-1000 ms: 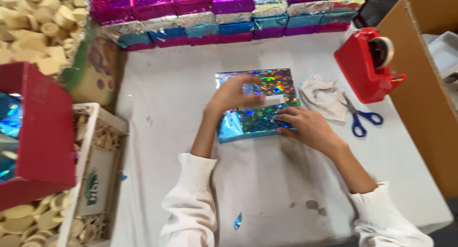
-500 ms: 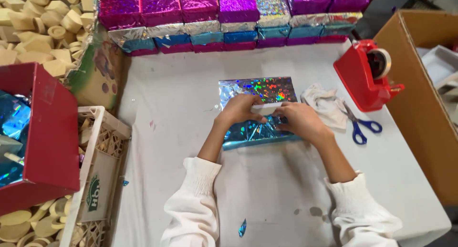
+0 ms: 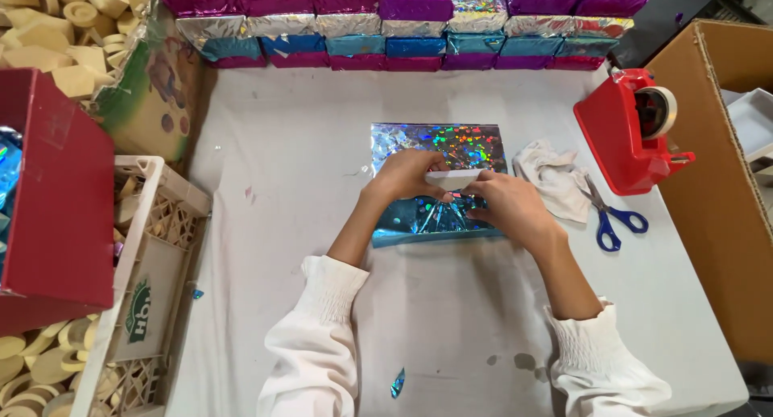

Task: The person places a small box containing wooden shapes onto a sheet of iridescent blue wrapping paper. They fold the paper around the box, trim the excess with scissors, and secure the package using a tape dispenser.

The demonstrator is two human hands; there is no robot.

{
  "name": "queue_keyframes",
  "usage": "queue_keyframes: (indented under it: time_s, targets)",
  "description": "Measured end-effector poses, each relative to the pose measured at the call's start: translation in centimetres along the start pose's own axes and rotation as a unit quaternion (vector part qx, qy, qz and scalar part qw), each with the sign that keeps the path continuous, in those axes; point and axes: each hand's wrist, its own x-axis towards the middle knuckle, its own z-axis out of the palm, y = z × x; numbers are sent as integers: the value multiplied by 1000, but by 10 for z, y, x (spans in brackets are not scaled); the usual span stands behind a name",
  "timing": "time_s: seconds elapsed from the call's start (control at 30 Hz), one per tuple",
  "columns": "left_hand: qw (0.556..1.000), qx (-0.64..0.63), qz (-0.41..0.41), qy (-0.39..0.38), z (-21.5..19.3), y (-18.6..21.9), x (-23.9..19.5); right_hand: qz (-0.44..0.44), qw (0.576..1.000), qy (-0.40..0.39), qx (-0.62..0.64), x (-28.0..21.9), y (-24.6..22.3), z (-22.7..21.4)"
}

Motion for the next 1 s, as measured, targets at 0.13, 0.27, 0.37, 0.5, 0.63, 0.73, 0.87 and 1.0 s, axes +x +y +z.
queue_keyframes:
  time_s: [0.13,0.27,0.37,0.5,0.63,0.73,0.87,1.0]
  targets:
    - [1000,0,-11,6,-1,-2,0,-17,1000,13,5,1,5,5]
    - [999,-25,-21,14,-2,-4,1,-15,1000,13,-2,1,7,9]
    - [999,-27,-36,25,1,-7,1,-39,999,36,13,2,14,14]
    - [999,-9,-43,33,-5,0,3,-25,999,22,9,3,13,11]
    - [929,53,90,355,-54,49,-19,-38,999,22,10,5,15,15]
    - [860,-58,118,493,-81,78,-43,-42,999,30,10,4,17,18]
    - [756,-242,107,599,-92,79,-59,-60,996,60,21,6,21,26]
    - [750,-264,91,599,-90,59,-40,-56,997,50,7,7,18,23]
